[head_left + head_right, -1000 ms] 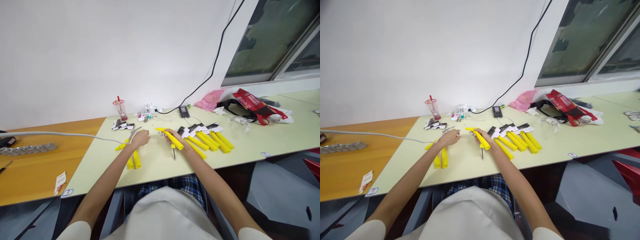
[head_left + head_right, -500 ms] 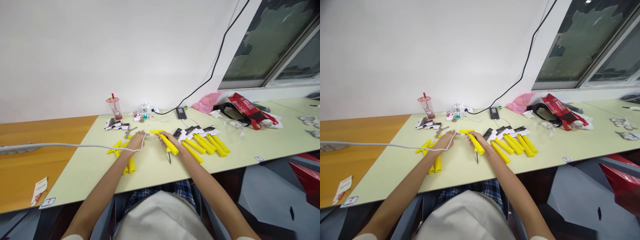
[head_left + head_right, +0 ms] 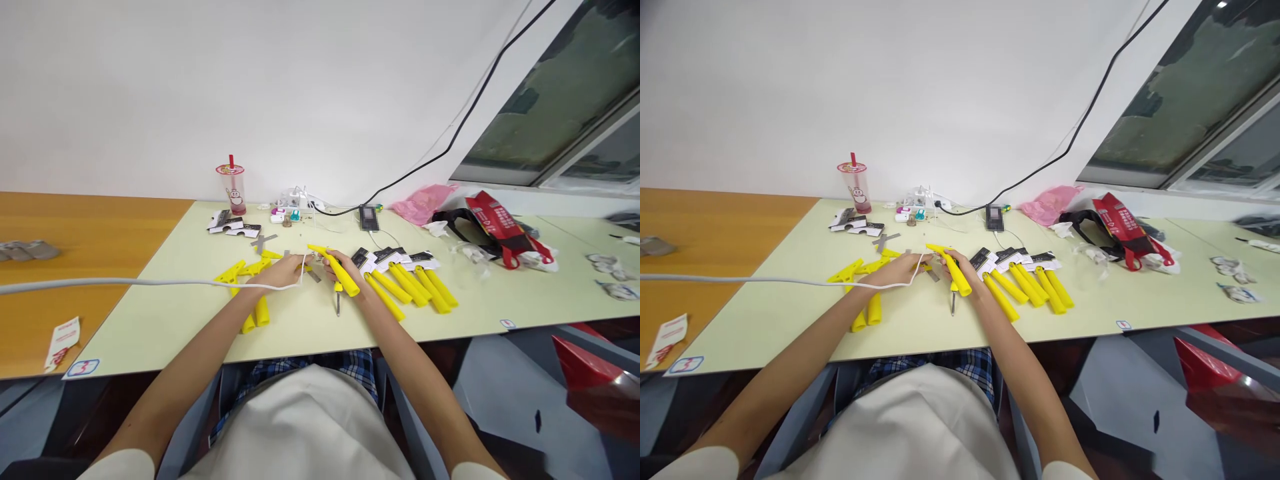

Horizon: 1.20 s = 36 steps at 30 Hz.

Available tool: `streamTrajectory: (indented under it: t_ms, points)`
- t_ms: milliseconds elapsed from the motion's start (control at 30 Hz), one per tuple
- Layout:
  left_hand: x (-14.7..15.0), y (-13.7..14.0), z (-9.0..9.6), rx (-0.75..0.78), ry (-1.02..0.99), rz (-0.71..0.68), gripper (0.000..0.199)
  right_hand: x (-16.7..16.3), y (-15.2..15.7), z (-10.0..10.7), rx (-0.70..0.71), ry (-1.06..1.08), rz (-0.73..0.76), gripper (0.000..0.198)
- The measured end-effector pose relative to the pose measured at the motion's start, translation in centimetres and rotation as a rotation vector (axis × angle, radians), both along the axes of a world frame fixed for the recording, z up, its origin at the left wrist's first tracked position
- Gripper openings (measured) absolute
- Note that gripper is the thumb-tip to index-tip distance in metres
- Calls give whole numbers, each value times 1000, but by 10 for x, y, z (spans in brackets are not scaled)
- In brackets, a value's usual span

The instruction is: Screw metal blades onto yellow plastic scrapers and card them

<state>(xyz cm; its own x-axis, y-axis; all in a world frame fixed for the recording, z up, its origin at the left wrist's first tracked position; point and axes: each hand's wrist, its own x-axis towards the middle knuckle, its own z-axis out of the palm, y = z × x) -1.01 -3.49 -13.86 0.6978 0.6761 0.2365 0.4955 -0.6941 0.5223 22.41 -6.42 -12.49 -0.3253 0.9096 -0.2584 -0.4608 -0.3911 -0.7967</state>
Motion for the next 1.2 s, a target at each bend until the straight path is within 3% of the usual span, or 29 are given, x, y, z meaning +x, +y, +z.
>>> streamTrajectory:
  t_ms: [233,667,1200]
  points:
    - [-7,7,0,-27,14,37,29,0,0,-2,-14,25,-16,10]
    - [-7,1,4,-17,52,149,35,1,-2,0,-1,31,-17,16]
    - [-9,2,4,-145,27,133,47,2,-3,-3,33,38,-40,17]
